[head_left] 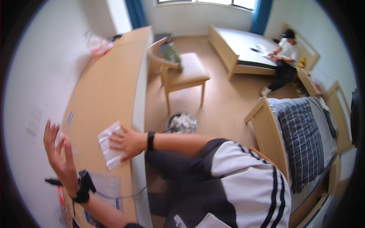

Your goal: Wiping a desk surface with a white cloth or paper towel.

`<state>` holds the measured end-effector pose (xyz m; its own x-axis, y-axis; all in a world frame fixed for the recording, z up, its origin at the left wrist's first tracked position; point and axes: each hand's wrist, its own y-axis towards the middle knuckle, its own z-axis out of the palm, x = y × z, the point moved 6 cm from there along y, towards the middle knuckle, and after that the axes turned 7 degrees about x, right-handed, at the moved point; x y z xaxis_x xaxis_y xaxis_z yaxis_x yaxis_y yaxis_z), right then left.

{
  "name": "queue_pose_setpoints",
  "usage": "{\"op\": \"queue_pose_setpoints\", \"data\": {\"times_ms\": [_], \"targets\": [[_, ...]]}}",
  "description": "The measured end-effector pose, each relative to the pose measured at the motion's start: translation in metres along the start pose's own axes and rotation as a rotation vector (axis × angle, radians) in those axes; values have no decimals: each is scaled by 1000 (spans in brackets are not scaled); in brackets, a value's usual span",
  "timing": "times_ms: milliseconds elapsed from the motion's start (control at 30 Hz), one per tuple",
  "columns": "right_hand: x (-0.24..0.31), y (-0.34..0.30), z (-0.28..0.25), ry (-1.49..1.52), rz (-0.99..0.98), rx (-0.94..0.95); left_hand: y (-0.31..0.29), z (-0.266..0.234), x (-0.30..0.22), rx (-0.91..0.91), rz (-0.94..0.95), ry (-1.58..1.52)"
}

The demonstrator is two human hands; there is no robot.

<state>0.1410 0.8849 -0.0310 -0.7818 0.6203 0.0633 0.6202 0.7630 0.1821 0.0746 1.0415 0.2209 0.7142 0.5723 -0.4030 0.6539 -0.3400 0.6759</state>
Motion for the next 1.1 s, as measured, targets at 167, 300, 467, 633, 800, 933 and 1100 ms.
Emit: {"op": "queue_pose_setpoints", "data": {"times_ms": [167, 300, 467, 633, 800, 933, 1100], "targets": [[-69, -16, -3, -25, -95, -250, 13, 19, -9, 62, 9, -155], [-125, -8, -34, -132, 468, 116, 1, 18, 11, 199, -116, 89], [-36, 7, -12, -142, 265, 128, -15, 38, 61, 426, -338, 178], [21, -5, -18, -72, 31, 129, -17, 57, 89, 493, -319, 165], [-78, -6, -25, -143, 401, 193, -17, 62, 101, 450, -353, 53], [-88, -5, -25, -116, 525, 151, -17, 80, 112, 443, -397, -14], [24, -3, -14, -131, 119, 119, -28, 103, 110, 633, -394, -66]]}}
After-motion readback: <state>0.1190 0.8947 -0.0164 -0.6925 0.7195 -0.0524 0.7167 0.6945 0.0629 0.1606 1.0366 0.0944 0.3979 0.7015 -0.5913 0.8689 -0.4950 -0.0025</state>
